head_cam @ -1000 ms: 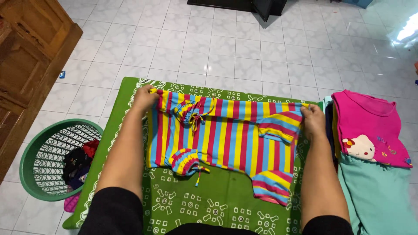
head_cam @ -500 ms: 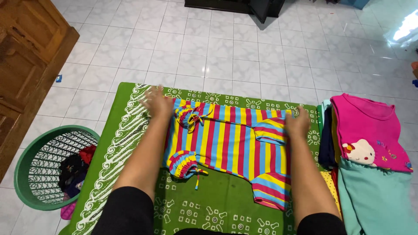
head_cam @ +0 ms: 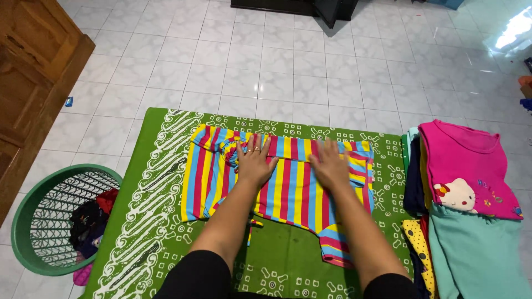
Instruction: Folding various garments on a table.
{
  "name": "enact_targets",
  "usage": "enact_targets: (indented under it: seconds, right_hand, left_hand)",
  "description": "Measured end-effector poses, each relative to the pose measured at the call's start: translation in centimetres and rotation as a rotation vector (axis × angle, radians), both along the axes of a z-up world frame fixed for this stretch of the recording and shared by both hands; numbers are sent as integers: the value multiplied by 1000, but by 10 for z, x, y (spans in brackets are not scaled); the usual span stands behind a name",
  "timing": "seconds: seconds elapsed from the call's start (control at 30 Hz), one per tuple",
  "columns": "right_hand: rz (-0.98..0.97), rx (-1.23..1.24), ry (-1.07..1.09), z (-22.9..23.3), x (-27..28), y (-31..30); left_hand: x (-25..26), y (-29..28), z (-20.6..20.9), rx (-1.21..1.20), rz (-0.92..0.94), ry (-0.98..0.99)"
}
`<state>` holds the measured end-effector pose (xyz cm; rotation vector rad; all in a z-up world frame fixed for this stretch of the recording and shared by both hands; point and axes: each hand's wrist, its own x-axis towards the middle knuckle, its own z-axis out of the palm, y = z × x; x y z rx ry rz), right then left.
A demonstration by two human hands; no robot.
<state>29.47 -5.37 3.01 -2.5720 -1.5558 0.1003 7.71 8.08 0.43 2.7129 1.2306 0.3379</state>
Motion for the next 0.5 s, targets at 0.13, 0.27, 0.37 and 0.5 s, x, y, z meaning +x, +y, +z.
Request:
enact_targets:
  seconds: [0.13, 0.27, 0.37, 0.5]
  right_hand:
    - [-217, 47, 81, -11, 70, -25]
    - [-475, -9, 50, 0, 69, -22]
    - [-366, -53, 7, -9, 32, -2]
    - [-93, -11, 59, -22, 4, 2]
  left_hand:
    - [1, 0, 5, 1, 5, -1]
    - [0, 0, 8, -20, 8, 16]
    - [2, 0, 10, -20, 9, 25]
    - [1, -1, 13, -23, 12, 53]
